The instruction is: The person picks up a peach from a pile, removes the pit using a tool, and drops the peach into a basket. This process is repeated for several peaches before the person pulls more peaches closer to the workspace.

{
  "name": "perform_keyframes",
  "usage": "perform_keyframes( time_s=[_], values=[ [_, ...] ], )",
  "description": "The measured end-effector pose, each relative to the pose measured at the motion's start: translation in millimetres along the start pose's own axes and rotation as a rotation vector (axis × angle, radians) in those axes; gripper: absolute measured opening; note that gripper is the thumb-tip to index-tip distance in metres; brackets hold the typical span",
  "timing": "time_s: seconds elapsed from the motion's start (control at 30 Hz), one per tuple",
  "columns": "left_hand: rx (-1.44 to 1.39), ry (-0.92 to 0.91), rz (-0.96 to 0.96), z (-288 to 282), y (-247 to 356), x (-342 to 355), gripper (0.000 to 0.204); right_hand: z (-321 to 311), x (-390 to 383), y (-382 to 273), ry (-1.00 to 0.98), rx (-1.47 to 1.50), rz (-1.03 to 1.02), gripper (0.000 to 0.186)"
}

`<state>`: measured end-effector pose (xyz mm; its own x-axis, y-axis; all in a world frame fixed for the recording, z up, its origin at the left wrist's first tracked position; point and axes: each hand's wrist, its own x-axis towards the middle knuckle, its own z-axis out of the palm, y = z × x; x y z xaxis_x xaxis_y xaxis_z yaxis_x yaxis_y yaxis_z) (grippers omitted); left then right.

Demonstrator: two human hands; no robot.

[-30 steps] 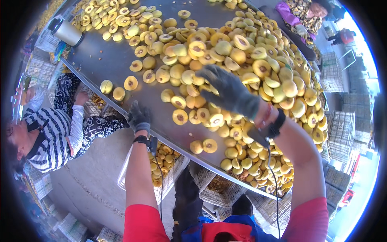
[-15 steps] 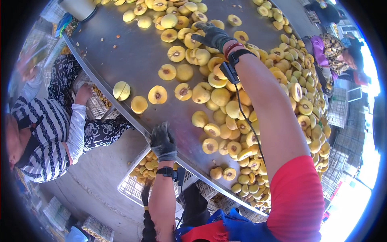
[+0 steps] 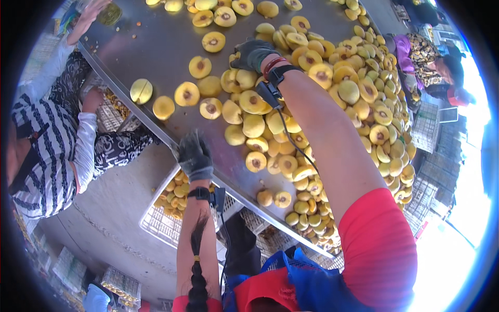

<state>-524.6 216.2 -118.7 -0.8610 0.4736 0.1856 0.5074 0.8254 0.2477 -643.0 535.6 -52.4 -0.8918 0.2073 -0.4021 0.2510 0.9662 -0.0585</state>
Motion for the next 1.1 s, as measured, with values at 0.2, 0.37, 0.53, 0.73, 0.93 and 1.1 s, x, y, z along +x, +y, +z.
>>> perform_keyframes(
  time_s=[0.2, 0.37, 0.53, 0.73, 0.93, 1.1],
  values=[
    [-0.042, 0.001, -0.073, 0.8, -2.1, -2.6, 0.055, 33.7, -70.0, -28.0, -0.162, 0.032, 0.089, 0.053],
    [-0.182, 0.015, -0.004, 7.2, 4.3, -1.0, 0.054, 79.3, -129.8, -12.7, -0.018, 0.024, 0.162, 0.054],
    [-0.014, 0.059, 0.073, 13.0, -15.1, -9.5, 0.044, 89.8, -171.2, -34.2, -0.014, -0.026, 0.062, 0.037],
    [0.042, -0.044, 0.029, 12.6, -6.8, -7.0, 0.035, 105.3, -205.3, -28.6, 0.026, -0.073, -0.012, 0.03],
    [0.094, -0.065, 0.024, 14.7, -12.3, -8.1, 0.035, 130.1, -240.1, -23.2, 0.014, -0.083, 0.027, 0.033],
    [0.061, 0.0, 0.037, 40.4, -23.2, -11.5, 0.035, 150.8, -265.2, -5.8, 0.057, 0.017, 0.081, 0.038]
  ],
)
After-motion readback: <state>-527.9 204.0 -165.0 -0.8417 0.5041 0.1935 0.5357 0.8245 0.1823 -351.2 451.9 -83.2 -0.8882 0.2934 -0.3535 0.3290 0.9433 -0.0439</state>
